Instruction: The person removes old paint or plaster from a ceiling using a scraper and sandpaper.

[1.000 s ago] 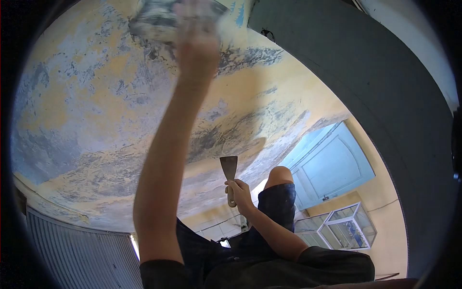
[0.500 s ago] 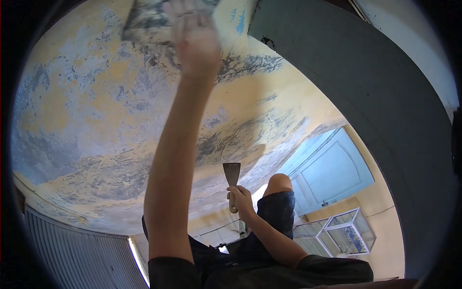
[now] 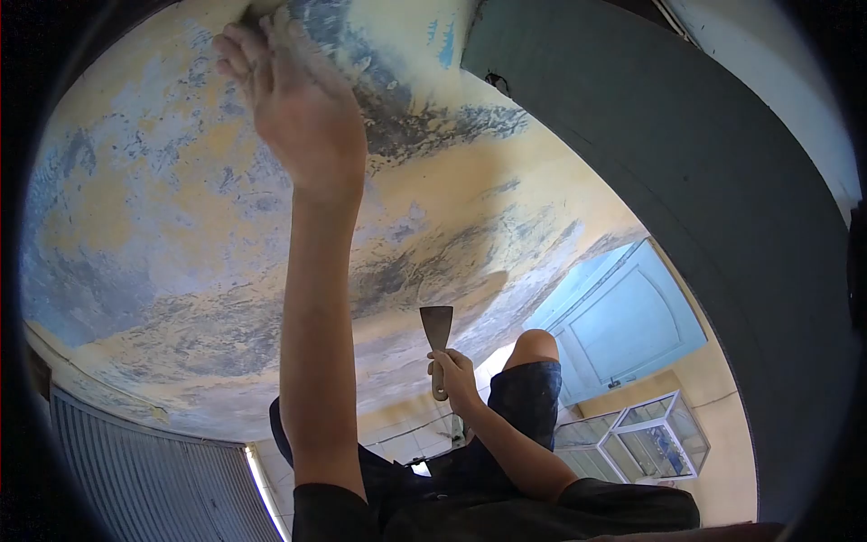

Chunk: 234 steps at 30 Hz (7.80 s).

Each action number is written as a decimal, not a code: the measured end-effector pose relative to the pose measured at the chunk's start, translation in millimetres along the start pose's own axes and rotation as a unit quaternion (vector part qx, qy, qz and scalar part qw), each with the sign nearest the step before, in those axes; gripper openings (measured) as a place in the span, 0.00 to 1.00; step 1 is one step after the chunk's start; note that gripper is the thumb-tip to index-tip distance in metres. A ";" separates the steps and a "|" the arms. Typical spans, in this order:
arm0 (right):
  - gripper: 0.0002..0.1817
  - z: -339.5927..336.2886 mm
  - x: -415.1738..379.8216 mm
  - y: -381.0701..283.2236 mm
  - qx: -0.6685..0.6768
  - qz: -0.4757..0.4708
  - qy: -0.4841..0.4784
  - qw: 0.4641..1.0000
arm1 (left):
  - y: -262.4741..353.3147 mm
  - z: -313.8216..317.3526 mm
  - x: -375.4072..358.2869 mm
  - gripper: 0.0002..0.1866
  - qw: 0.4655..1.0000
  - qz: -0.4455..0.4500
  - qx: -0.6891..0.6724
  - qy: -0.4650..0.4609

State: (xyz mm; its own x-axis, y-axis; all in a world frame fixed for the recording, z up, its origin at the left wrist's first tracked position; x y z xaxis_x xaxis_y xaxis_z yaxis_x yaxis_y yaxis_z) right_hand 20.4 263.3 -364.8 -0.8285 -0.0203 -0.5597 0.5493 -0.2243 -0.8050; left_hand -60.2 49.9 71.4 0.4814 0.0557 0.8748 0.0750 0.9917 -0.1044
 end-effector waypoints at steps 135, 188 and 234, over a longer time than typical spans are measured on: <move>0.24 232.0 -156.2 -371.5 -0.260 -0.833 0.374 0.314 | 80.2 -289.1 -369.2 0.26 0.318 -0.794 -0.406 -0.322; 0.31 269.1 -134.4 -380.5 -0.233 -0.778 0.412 0.413 | 75.8 -303.0 -349.7 0.45 0.378 -0.680 -0.360 -0.514; 0.35 242.8 -150.8 -386.1 -0.215 -0.752 0.430 0.451 | 89.1 -333.7 -416.6 0.21 0.195 -0.746 -0.304 -0.560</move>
State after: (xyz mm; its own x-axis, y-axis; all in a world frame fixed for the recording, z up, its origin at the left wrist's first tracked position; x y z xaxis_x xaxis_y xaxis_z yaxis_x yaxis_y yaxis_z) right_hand -93.2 116.3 78.2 -0.0518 0.2667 0.9624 -0.4406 0.8587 -0.2617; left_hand 37.4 76.4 -460.2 -0.9382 0.0862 -0.3351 -0.3454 -0.1755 0.9219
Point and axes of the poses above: each hand's wrist, its own x-axis towards the middle knuckle, its own z-axis out of the palm, y = z × x, the point moved 6 cm from there along x, towards the middle knuckle, and after that the axes turned 15 degrees about z, right-handed, at the moved point
